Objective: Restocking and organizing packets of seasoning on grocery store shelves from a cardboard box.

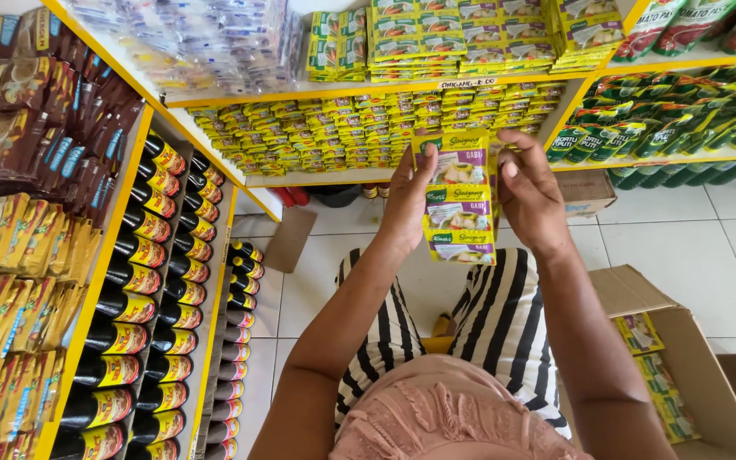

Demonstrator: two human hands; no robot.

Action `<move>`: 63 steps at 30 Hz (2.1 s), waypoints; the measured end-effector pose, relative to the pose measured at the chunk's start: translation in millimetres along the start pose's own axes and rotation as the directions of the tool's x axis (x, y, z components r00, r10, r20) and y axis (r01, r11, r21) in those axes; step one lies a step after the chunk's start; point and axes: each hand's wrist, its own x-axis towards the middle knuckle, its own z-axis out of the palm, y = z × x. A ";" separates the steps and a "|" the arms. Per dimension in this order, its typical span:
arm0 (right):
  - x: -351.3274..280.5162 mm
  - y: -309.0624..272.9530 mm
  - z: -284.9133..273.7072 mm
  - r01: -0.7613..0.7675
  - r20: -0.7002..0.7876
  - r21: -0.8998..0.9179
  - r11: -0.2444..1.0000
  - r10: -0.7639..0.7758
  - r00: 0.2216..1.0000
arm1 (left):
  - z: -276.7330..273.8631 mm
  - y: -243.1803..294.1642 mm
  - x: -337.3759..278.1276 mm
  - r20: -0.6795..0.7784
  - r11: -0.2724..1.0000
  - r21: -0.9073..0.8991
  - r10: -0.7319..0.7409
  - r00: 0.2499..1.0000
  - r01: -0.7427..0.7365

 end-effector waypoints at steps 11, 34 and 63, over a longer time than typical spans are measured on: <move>8.5 -29.3 44.4 -0.008 0.049 -0.060 0.998 0.011 0.999 | -7.8 -13.4 2.4 0.004 0.920 0.361 0.161 0.987 -0.152; -13.7 -18.6 15.9 0.031 0.016 -0.663 0.748 -0.027 1.000 | -26.8 -26.7 19.0 -0.125 0.996 -0.080 -0.037 0.991 0.027; -44.9 87.7 -106.6 -0.397 -0.468 0.024 0.918 0.361 0.807 | -80.1 -159.6 134.9 -0.268 0.929 0.030 -0.347 0.899 0.368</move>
